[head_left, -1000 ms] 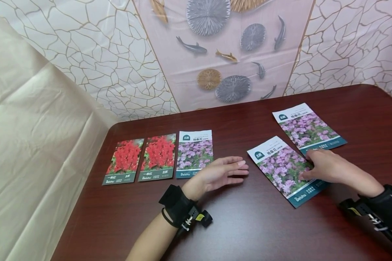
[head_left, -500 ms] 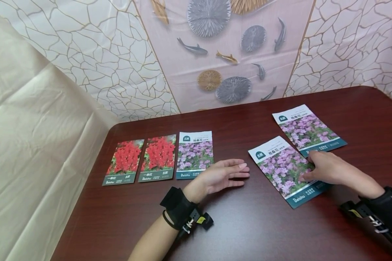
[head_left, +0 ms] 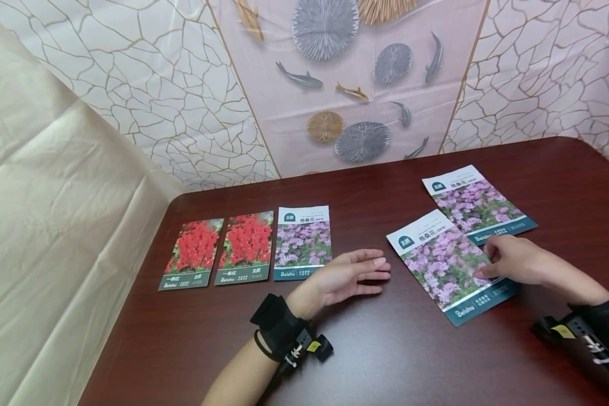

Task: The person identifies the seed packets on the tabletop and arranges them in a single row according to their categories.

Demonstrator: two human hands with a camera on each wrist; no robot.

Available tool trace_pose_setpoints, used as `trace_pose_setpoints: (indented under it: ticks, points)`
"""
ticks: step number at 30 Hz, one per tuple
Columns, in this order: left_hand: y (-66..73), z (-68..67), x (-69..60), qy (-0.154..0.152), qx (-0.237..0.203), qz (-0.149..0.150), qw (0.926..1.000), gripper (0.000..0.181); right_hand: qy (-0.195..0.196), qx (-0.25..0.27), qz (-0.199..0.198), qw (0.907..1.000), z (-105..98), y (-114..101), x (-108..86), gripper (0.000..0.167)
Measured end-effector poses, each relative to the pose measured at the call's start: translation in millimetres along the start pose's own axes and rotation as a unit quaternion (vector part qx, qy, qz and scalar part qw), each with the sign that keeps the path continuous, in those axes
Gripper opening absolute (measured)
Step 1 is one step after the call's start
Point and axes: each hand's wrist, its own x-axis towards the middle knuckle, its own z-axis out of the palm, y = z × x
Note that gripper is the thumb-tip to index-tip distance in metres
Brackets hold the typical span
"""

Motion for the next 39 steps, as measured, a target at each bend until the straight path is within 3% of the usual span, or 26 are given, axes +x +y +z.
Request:
trace_pose_setpoints:
  ticks: [11, 19, 23, 30, 39]
  points:
    - [-2.1, 1.0, -0.9, -0.005, 0.008, 0.007, 0.9999, 0.045, -0.017, 0.118, 0.008, 0.9929, -9.5, 2.8, -3.5, 0.019]
    - [-1.5, 2.8, -1.7, -0.007, 0.013, 0.001, 0.9999, 0.045, -0.033, 0.227, 0.018, 0.9732, -13.9, 1.3, -7.4, 0.009]
    - [-2.7, 3.0, -1.7, 0.0, 0.018, 0.005, 0.9998, 0.044, -0.027, 0.244, 0.026, 0.969, -15.8, -1.7, -7.0, 0.013]
    - [-2.8, 3.1, -2.9, -0.004, 0.015, 0.005, 0.9999, 0.045, -0.007, 0.243, 0.012, 0.97, -15.7, -10.7, -5.8, 0.011]
    - [-2.8, 4.4, -1.5, 0.012, 0.053, 0.017, 0.9984, 0.043, 0.033, 0.248, -0.009, 0.9682, -14.1, -32.7, -7.1, 0.024]
